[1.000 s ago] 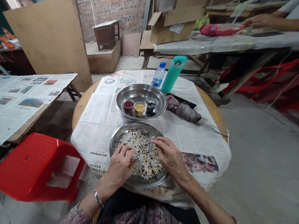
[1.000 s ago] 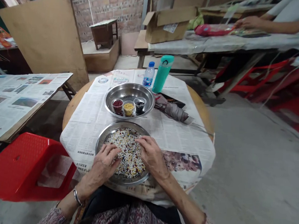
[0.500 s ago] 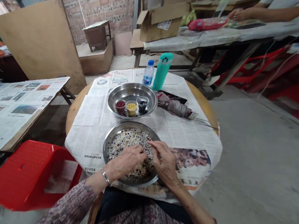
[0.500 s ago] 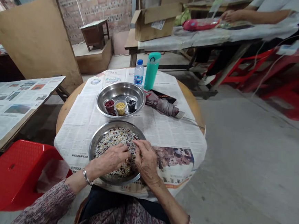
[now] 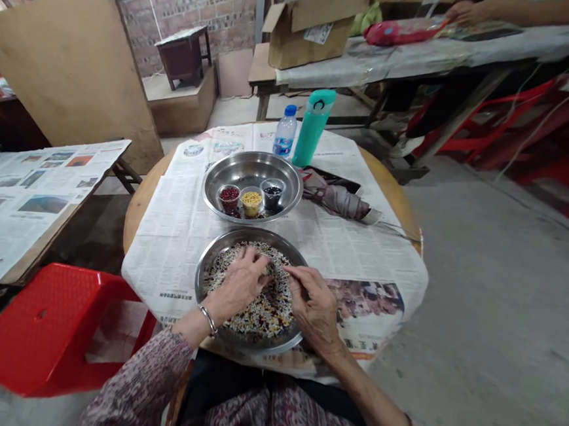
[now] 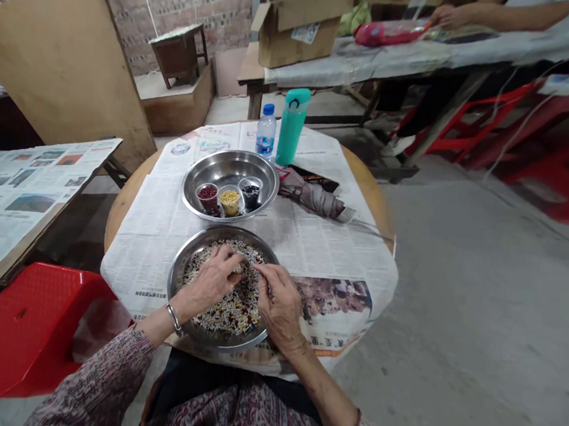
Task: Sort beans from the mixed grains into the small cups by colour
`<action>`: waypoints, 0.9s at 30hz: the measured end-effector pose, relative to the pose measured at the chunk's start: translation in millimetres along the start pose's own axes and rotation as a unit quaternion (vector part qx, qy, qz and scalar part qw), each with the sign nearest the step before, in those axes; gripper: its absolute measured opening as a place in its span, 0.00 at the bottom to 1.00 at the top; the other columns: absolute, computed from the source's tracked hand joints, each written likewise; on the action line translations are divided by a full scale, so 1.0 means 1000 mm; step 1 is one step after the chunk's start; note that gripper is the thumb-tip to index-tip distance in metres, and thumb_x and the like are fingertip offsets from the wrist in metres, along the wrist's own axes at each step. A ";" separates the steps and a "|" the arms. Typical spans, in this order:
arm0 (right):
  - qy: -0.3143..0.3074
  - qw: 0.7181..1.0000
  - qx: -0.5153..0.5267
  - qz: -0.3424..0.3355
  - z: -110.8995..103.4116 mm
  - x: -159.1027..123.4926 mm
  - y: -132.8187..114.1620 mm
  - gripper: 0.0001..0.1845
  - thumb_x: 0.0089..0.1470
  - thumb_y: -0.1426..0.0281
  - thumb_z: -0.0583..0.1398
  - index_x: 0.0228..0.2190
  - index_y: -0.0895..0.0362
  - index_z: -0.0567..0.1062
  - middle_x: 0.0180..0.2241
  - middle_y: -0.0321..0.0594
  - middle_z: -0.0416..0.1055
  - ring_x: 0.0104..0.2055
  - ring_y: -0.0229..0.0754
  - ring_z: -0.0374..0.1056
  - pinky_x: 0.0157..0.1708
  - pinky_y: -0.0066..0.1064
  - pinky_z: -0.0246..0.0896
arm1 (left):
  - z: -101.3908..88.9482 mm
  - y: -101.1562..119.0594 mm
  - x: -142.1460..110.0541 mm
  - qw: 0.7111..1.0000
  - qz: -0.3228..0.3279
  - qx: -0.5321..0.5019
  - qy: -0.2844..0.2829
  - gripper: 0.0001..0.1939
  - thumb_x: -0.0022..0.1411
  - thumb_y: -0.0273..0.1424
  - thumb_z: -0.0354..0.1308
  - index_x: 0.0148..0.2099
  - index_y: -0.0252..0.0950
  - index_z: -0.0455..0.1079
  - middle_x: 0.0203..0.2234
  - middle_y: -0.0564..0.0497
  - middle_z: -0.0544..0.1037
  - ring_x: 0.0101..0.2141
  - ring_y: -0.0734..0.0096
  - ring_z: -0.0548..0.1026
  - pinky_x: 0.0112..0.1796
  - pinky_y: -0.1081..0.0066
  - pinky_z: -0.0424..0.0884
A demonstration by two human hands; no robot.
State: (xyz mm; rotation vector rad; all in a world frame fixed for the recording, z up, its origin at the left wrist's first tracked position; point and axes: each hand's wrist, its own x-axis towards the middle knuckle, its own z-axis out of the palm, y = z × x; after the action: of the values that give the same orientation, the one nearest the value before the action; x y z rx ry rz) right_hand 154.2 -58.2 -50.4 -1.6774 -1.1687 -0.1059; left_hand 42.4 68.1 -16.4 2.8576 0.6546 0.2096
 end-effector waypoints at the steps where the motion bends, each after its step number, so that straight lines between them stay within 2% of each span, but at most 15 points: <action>1: 0.002 1.000 -0.002 -0.001 0.000 0.000 0.000 0.13 0.63 0.72 0.52 0.43 0.53 0.75 0.39 0.43 0.74 0.42 0.44 0.71 0.45 0.40 0.69 | -0.001 0.004 0.000 0.999 0.036 -0.007 -0.022 0.07 0.67 0.28 0.55 0.47 0.39 0.69 0.44 0.48 0.69 0.46 0.63 0.69 0.47 0.64 0.71; 4: 0.005 1.000 -0.009 -0.004 0.000 0.000 -0.001 0.13 0.63 0.73 0.52 0.43 0.53 0.75 0.39 0.43 0.74 0.42 0.43 0.71 0.45 0.39 0.69 | -0.009 0.007 -0.018 0.990 0.123 -0.009 -0.065 0.08 0.69 0.24 0.50 0.43 0.38 0.69 0.40 0.49 0.70 0.42 0.66 0.70 0.44 0.68 0.71; 6: -0.001 1.000 -0.014 -0.006 0.001 0.000 0.000 0.13 0.63 0.73 0.52 0.43 0.53 0.75 0.39 0.43 0.74 0.42 0.43 0.71 0.45 0.39 0.69 | -0.015 0.002 -0.037 0.987 0.145 0.005 -0.072 0.07 0.69 0.25 0.50 0.42 0.38 0.68 0.38 0.50 0.70 0.41 0.65 0.69 0.42 0.67 0.72; 8: -0.015 1.000 -0.022 -0.017 0.001 0.001 0.000 0.13 0.62 0.73 0.53 0.43 0.53 0.75 0.38 0.42 0.74 0.42 0.44 0.71 0.45 0.38 0.69 | -0.018 -0.007 -0.056 0.990 0.123 0.008 -0.063 0.07 0.69 0.24 0.50 0.42 0.38 0.68 0.39 0.49 0.70 0.41 0.65 0.69 0.42 0.66 0.72; 10: -0.049 0.998 -0.034 -0.031 -0.003 0.002 0.000 0.12 0.62 0.73 0.54 0.42 0.53 0.75 0.38 0.42 0.75 0.43 0.44 0.71 0.45 0.38 0.68 | -0.017 -0.017 -0.071 0.997 0.072 -0.009 -0.025 0.07 0.69 0.23 0.50 0.43 0.38 0.68 0.40 0.49 0.70 0.43 0.66 0.69 0.44 0.66 0.72; 11: -0.082 0.995 -0.038 -0.040 -0.006 0.003 -0.001 0.11 0.61 0.73 0.54 0.41 0.53 0.75 0.38 0.41 0.75 0.42 0.44 0.71 0.45 0.37 0.67 | -0.015 -0.022 -0.076 0.999 0.042 -0.026 0.004 0.07 0.69 0.23 0.50 0.43 0.38 0.68 0.41 0.49 0.70 0.43 0.66 0.70 0.45 0.66 0.72; 13: -0.199 0.978 -0.028 -0.062 -0.014 0.005 -0.007 0.10 0.61 0.74 0.55 0.37 0.53 0.76 0.35 0.39 0.75 0.40 0.41 0.71 0.42 0.33 0.66 | -0.009 -0.027 -0.083 0.995 -0.014 -0.070 0.063 0.07 0.70 0.24 0.49 0.44 0.38 0.67 0.42 0.49 0.70 0.44 0.67 0.70 0.46 0.66 0.72; 16: -0.410 0.906 -0.024 -0.102 -0.021 0.005 -0.025 0.10 0.58 0.76 0.56 0.32 0.52 0.76 0.32 0.36 0.74 0.35 0.38 0.71 0.35 0.28 0.64 | -0.003 -0.026 -0.084 0.982 -0.062 -0.123 0.130 0.09 0.71 0.24 0.46 0.44 0.38 0.67 0.39 0.50 0.71 0.40 0.70 0.71 0.44 0.68 0.72; 17: -0.458 0.881 -0.034 -0.113 -0.020 0.004 -0.033 0.11 0.58 0.77 0.56 0.32 0.52 0.77 0.32 0.36 0.74 0.35 0.38 0.71 0.35 0.27 0.63 | -0.002 -0.025 -0.084 0.978 -0.068 -0.134 0.147 0.10 0.71 0.24 0.46 0.44 0.38 0.67 0.38 0.50 0.71 0.40 0.70 0.72 0.44 0.68 0.72; 19: -0.508 0.849 -0.059 -0.132 -0.012 0.003 -0.047 0.11 0.58 0.76 0.56 0.33 0.53 0.77 0.33 0.37 0.74 0.36 0.39 0.71 0.35 0.28 0.62 | -0.001 -0.023 -0.084 0.969 -0.074 -0.157 0.175 0.12 0.71 0.21 0.45 0.47 0.38 0.67 0.38 0.50 0.71 0.40 0.70 0.72 0.44 0.68 0.72; 20: -0.517 0.842 -0.066 -0.141 -0.005 0.003 -0.052 0.11 0.59 0.76 0.56 0.34 0.53 0.78 0.34 0.38 0.75 0.38 0.40 0.71 0.36 0.28 0.62 | -0.002 -0.022 -0.085 0.965 -0.076 -0.169 0.183 0.14 0.70 0.20 0.44 0.48 0.38 0.67 0.39 0.50 0.71 0.41 0.69 0.72 0.45 0.67 0.72; 22: -0.508 0.844 -0.086 -0.149 0.011 0.004 -0.056 0.11 0.60 0.76 0.55 0.37 0.54 0.77 0.38 0.40 0.75 0.40 0.41 0.71 0.37 0.29 0.62 | -0.003 -0.021 -0.087 0.960 -0.080 -0.190 0.190 0.17 0.69 0.18 0.43 0.52 0.39 0.65 0.42 0.48 0.71 0.44 0.68 0.71 0.48 0.65 0.72; 24: -0.462 0.867 -0.127 -0.139 0.025 0.010 -0.051 0.13 0.60 0.76 0.54 0.41 0.55 0.76 0.40 0.42 0.74 0.41 0.42 0.70 0.37 0.30 0.63 | -0.003 -0.021 -0.089 0.958 -0.088 -0.194 0.191 0.18 0.68 0.17 0.43 0.53 0.38 0.64 0.43 0.48 0.70 0.46 0.67 0.71 0.49 0.63 0.71; 27: -0.361 0.907 -0.186 -0.113 0.037 0.027 -0.032 0.16 0.63 0.74 0.52 0.47 0.56 0.74 0.41 0.45 0.73 0.41 0.43 0.70 0.36 0.32 0.64 | -0.002 -0.021 -0.091 0.961 -0.094 -0.182 0.185 0.16 0.68 0.17 0.43 0.51 0.38 0.63 0.42 0.48 0.70 0.45 0.65 0.70 0.48 0.61 0.72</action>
State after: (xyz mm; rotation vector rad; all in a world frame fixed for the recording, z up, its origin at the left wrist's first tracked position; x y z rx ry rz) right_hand 128.1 -12.6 -29.8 -1.9760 -2.0005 0.1803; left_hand -47.6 46.9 -28.0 2.4024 0.8486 0.7621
